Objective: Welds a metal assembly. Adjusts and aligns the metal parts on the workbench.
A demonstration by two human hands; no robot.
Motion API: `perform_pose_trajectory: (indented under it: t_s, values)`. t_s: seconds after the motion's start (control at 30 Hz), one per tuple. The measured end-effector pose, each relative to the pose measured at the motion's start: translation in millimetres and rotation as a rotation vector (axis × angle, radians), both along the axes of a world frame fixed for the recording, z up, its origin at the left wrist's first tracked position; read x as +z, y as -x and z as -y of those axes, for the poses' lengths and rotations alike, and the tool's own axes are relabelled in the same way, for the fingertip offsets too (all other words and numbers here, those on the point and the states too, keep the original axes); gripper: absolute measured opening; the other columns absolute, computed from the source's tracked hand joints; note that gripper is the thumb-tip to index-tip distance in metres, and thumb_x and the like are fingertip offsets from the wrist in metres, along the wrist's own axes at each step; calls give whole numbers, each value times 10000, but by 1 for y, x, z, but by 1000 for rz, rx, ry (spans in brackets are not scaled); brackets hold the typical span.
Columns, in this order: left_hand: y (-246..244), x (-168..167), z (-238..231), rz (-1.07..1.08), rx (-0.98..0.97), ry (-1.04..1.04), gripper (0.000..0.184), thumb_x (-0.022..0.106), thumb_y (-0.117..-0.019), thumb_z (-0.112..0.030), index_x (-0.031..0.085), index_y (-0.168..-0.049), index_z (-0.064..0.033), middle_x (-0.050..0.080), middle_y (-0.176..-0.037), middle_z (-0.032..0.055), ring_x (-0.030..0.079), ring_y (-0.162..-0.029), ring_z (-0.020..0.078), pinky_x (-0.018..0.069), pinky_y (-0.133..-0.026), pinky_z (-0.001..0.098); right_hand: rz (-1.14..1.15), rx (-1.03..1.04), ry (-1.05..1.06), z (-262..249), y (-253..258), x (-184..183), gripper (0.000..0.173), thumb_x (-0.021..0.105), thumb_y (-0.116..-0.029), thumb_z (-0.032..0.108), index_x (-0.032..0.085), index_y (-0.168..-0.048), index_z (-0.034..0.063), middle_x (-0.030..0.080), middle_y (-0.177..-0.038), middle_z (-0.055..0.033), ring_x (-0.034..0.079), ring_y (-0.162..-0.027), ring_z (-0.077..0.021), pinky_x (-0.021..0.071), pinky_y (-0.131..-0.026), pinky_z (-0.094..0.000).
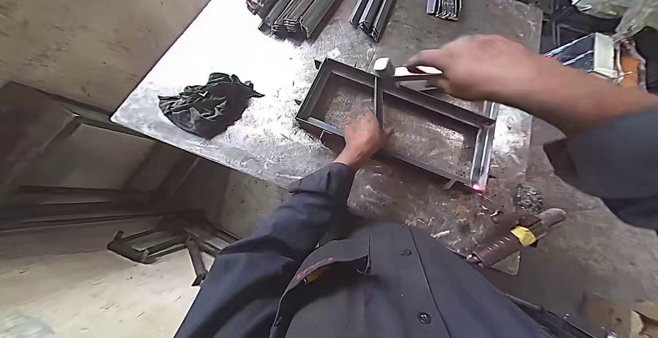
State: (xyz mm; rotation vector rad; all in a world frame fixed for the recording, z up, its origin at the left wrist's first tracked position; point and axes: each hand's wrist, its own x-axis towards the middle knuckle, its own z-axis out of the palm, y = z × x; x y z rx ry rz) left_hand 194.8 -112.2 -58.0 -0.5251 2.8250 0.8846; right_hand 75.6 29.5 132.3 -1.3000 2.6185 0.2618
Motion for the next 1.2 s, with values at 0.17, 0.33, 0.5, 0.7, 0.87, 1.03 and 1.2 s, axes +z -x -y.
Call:
perform_pose_trajectory:
  t_s: [0.17, 0.33, 0.5, 0.7, 0.87, 1.03, 1.2]
  values:
    - [-8, 12, 0, 137, 0, -143, 586, 742, -910, -355, 508, -1356, -54, 712, -1001, 226, 700, -948, 457, 557, -750, 650, -91, 239, -203, 130, 5, 13, 302, 474, -1072, 351, 655, -1310, 306, 699, -1081, -146, 661, -1066, -414, 509, -798, -651]
    - [3, 11, 4, 162, -53, -139, 686, 736, -908, -304, 436, -1467, -44, 719, -1000, 225, 712, -916, 448, 572, -705, 638, -83, 192, -446, 132, 31, -31, 230, 523, -1033, 219, 661, -934, 63, 641, -854, -215, 656, -856, -466, 482, -619, -660]
    - [13, 9, 4, 199, -75, -118, 691, 687, -928, -280, 393, -1516, -69, 728, -994, 196, 726, -916, 406, 582, -709, 605, -177, 351, -700, 171, 12, -38, 139, 610, -950, 82, 658, -824, 49, 613, -784, -187, 638, -778, -415, 448, -571, -575]
    - [17, 9, 3, 206, -101, -104, 736, 699, -911, -283, 379, -1526, -34, 731, -1020, 190, 728, -937, 393, 586, -741, 596, -40, 256, -429, 167, 24, -11, 204, 525, -1047, 256, 667, -1032, 111, 646, -905, -192, 659, -914, -445, 498, -677, -669]
    - [21, 9, 4, 248, -103, -85, 714, 675, -932, -337, 391, -1526, -64, 728, -1068, 193, 723, -991, 391, 583, -779, 599, -12, 195, -647, 134, 24, -50, 202, 519, -1028, 171, 702, -1096, 118, 673, -904, -179, 677, -893, -414, 509, -656, -622]
    - [20, 11, 4, 253, -111, -76, 700, 655, -948, -365, 399, -1532, -77, 729, -1095, 189, 717, -1017, 391, 575, -797, 616, 78, 146, -423, 104, 39, -52, 266, 567, -1018, 226, 662, -1266, 203, 702, -1006, -148, 684, -963, -392, 528, -752, -637]
    - [19, 8, 1, 226, -115, -48, 664, 671, -944, -386, 456, -1490, -76, 725, -1094, 185, 711, -1024, 394, 568, -802, 620, 613, -424, 229, 47, 26, -72, 429, 546, -1074, 253, 499, -1489, 156, 698, -1004, -103, 666, -754, -180, 562, -668, -353]
